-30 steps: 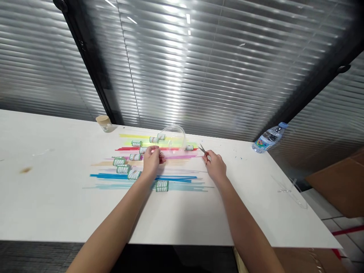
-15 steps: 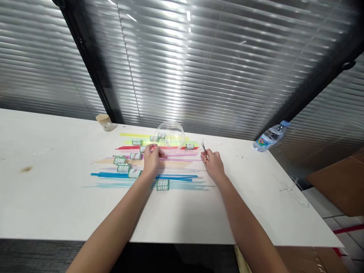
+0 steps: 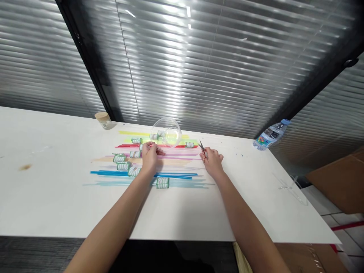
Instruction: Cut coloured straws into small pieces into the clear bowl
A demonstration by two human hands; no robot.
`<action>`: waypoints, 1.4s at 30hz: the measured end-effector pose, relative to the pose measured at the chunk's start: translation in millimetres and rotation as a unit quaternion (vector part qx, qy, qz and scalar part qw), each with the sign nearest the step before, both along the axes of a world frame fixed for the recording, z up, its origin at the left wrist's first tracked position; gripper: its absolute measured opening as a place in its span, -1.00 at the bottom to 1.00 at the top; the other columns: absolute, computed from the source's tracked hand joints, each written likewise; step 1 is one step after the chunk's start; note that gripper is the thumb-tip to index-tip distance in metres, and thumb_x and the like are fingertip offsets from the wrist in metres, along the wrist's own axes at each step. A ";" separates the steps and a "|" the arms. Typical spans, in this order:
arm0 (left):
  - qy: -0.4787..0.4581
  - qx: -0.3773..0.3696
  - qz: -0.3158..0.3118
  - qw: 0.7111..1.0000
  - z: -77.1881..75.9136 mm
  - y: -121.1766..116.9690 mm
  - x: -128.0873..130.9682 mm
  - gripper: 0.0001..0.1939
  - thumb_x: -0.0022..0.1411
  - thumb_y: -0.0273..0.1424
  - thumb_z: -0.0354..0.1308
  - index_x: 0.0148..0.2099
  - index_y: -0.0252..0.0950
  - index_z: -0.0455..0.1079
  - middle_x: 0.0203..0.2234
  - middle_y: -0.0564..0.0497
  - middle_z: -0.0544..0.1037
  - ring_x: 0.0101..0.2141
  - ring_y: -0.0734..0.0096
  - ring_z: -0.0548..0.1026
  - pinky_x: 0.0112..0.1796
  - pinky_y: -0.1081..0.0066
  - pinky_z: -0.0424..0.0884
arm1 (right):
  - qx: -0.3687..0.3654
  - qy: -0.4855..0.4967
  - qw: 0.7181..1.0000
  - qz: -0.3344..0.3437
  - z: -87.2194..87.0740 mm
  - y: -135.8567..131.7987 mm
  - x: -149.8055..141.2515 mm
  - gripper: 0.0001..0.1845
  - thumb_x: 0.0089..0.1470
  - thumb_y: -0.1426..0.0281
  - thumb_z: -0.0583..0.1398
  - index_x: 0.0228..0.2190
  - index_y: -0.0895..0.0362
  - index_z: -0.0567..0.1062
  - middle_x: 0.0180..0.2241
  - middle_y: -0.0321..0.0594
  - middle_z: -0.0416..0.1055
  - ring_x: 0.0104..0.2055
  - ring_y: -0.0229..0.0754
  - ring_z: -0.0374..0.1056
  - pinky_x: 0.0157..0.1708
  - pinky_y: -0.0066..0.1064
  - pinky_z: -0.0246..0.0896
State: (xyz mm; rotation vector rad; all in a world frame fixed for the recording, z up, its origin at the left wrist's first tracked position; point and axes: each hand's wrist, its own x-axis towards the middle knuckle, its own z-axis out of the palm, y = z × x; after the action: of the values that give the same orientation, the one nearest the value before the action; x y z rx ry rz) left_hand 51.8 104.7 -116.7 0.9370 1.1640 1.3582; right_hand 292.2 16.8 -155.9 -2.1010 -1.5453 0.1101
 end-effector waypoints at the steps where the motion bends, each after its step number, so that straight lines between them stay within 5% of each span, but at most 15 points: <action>1: -0.002 -0.001 0.001 1.000 0.0 0.3 0.0 -0.81 0.04 -0.40 0.03 -0.25 -0.20 0.12 -0.68 0.22 0.34 -0.67 0.45 0.42 -0.47 0.43 0.39 | -0.008 0.000 1.000 0.001 -1.1 0.5 1.4 -0.73 0.29 0.25 0.03 -0.04 0.03 0.38 -0.01 -0.09 0.45 0.15 0.04 0.17 0.05 -0.04 -0.12; 5: -0.006 0.000 0.004 1.000 -1.0 1.5 0.4 -0.83 0.05 -0.41 0.03 -0.27 -0.21 0.13 -0.69 0.21 0.33 -0.67 0.45 0.43 -0.47 0.44 0.38 | -0.032 -0.005 0.999 0.020 -2.9 1.3 5.7 -0.65 0.29 0.22 0.01 0.06 0.03 0.30 0.08 -0.06 0.40 0.25 0.09 0.05 0.09 0.05 -0.18; 10: -0.016 -0.003 0.019 1.000 -3.3 4.6 0.3 -0.85 0.06 -0.44 0.03 -0.27 -0.22 0.15 -0.71 0.21 0.35 -0.67 0.45 0.43 -0.47 0.45 0.37 | -0.003 -0.013 1.000 0.007 1.2 0.6 6.8 -0.75 0.28 0.29 0.01 -0.06 0.02 0.36 -0.05 -0.11 0.47 0.07 0.02 0.24 0.04 -0.02 -0.12; 17: -0.024 -0.012 0.016 1.000 -1.2 5.9 -1.0 -0.85 0.05 -0.44 0.03 -0.28 -0.22 0.15 -0.70 0.21 0.35 -0.69 0.44 0.42 -0.50 0.45 0.36 | -0.011 -0.007 1.000 0.025 -1.7 -0.1 7.2 -0.75 0.25 0.31 0.05 -0.05 0.02 0.35 0.02 -0.09 0.44 0.15 0.05 0.19 0.06 0.02 -0.17; 30: -0.007 -0.002 0.003 1.000 -3.4 8.4 -4.2 -0.85 0.04 -0.42 0.06 -0.29 -0.23 0.16 -0.70 0.21 0.34 -0.69 0.45 0.42 -0.53 0.48 0.33 | 0.050 0.020 0.999 0.006 3.9 -2.4 4.6 -0.81 0.20 0.29 0.09 -0.17 0.04 0.42 -0.16 -0.16 0.52 -0.07 -0.01 0.32 -0.01 -0.12 -0.09; 35: -0.005 -0.004 -0.001 1.000 0.0 6.1 -5.9 -0.88 0.07 -0.44 0.05 -0.29 -0.24 0.18 -0.69 0.18 0.37 -0.66 0.46 0.43 -0.51 0.49 0.35 | 0.044 0.099 0.992 0.060 11.2 -9.5 -1.3 -0.79 0.19 0.19 0.10 -0.31 0.05 0.43 -0.33 -0.22 0.49 -0.23 -0.07 0.31 -0.14 -0.25 0.07; 42: -0.022 -0.018 -0.004 1.000 5.6 4.7 -10.7 -0.88 0.08 -0.45 0.06 -0.28 -0.24 0.19 -0.66 0.16 0.40 -0.67 0.48 0.39 -0.51 0.46 0.38 | 0.001 0.121 0.984 0.128 25.4 -19.3 -16.5 -0.79 0.13 0.18 0.15 -0.38 0.04 0.45 -0.35 -0.23 0.46 -0.16 -0.05 0.25 -0.12 -0.22 0.11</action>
State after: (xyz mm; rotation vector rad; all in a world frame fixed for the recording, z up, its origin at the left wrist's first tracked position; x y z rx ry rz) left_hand 41.1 109.4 -111.1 0.8818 1.1468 1.3402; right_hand 275.7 -2.5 -130.5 -1.8013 -1.6528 0.4386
